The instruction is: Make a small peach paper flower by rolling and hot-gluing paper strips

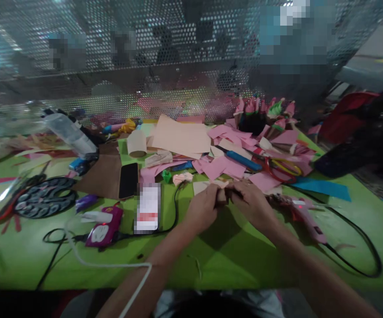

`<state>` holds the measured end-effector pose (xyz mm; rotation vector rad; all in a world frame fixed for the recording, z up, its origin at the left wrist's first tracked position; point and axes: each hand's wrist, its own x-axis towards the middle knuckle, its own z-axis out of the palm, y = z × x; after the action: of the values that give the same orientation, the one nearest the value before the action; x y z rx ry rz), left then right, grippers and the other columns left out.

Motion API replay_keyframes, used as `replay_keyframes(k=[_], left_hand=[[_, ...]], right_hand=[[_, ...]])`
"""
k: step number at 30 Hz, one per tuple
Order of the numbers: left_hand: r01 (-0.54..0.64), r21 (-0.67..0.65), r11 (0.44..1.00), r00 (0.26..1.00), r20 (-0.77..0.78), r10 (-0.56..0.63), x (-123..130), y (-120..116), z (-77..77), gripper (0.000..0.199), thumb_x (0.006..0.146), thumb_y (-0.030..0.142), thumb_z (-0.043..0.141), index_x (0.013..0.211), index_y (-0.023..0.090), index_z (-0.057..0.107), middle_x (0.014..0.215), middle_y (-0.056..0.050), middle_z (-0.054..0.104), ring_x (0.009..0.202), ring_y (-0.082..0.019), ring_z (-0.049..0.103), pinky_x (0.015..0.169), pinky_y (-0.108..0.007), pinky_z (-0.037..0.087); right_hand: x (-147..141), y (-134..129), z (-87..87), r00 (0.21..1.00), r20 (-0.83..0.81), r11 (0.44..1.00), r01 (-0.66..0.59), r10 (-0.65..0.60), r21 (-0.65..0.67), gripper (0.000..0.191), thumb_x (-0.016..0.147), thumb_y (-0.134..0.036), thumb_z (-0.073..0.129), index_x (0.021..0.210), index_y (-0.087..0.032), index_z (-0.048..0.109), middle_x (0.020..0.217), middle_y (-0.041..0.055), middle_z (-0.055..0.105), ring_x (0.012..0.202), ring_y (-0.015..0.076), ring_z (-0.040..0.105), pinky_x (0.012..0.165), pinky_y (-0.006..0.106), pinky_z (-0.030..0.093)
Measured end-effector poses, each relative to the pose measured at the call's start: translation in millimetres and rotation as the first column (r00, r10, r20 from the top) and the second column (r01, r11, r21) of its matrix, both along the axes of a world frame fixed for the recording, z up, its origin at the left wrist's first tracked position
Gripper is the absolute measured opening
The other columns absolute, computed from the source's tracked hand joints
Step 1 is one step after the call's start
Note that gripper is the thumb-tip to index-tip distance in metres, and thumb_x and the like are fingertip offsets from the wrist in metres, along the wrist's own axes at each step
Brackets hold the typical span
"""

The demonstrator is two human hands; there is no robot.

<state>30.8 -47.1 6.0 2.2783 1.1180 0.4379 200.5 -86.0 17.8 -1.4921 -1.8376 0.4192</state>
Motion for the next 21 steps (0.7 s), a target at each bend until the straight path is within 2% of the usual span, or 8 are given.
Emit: replay_keyframes(k=[4,10,17,21], left_hand=[[0.047,0.022,0.999,0.998,-0.039,-0.047,2,-3,4.0,0.036,0.079,0.008,0.051,0.113,0.019,0.047,0.106,-0.010,0.066,0.091,-0.024,0.063,0.078,-0.033,0.047],[0.115,0.076,0.990,0.990,-0.095,-0.108,6,-2,5.0,0.030,0.084,0.015,0.051,0.113,0.016,0.046,0.112,-0.013,0.065,0.093,-0.025,0.064,0.077,-0.036,0.049],[0.091,0.060,0.994,0.995,-0.057,-0.087,6,-3,3.1,0.032,0.083,0.010,0.049,0.114,0.018,0.045,0.110,-0.012,0.065,0.093,-0.024,0.063,0.079,-0.036,0.049],[0.055,0.022,0.998,0.997,-0.047,-0.054,5,-3,5.8,0.033,0.081,0.006,0.047,0.112,0.017,0.047,0.108,-0.013,0.065,0.093,-0.024,0.063,0.080,-0.036,0.049]], right_hand=[[6,0,-0.7,1.000,-0.016,1.000,-0.013,0.013,-0.020,0.019,0.088,-0.027,0.046,0.084,-0.023,0.064,0.082,0.0045,0.071,0.076,0.0231,0.064,0.070,0.033,0.045],[12,4,-4.7,0.997,0.071,0.996,0.029,-0.035,0.090,0.011,0.079,-0.028,0.053,0.077,-0.024,0.063,0.073,0.0037,0.070,0.069,0.0245,0.062,0.063,0.033,0.043],[6,2,-2.6,0.998,0.009,0.997,0.067,-0.067,0.047,0.017,0.082,-0.026,0.050,0.072,-0.024,0.063,0.070,0.0028,0.069,0.067,0.0218,0.061,0.064,0.033,0.042],[4,1,-1.6,0.997,-0.011,0.997,0.071,-0.071,0.017,0.015,0.083,-0.026,0.051,0.077,-0.023,0.064,0.076,0.0039,0.070,0.072,0.0222,0.061,0.068,0.033,0.043]])
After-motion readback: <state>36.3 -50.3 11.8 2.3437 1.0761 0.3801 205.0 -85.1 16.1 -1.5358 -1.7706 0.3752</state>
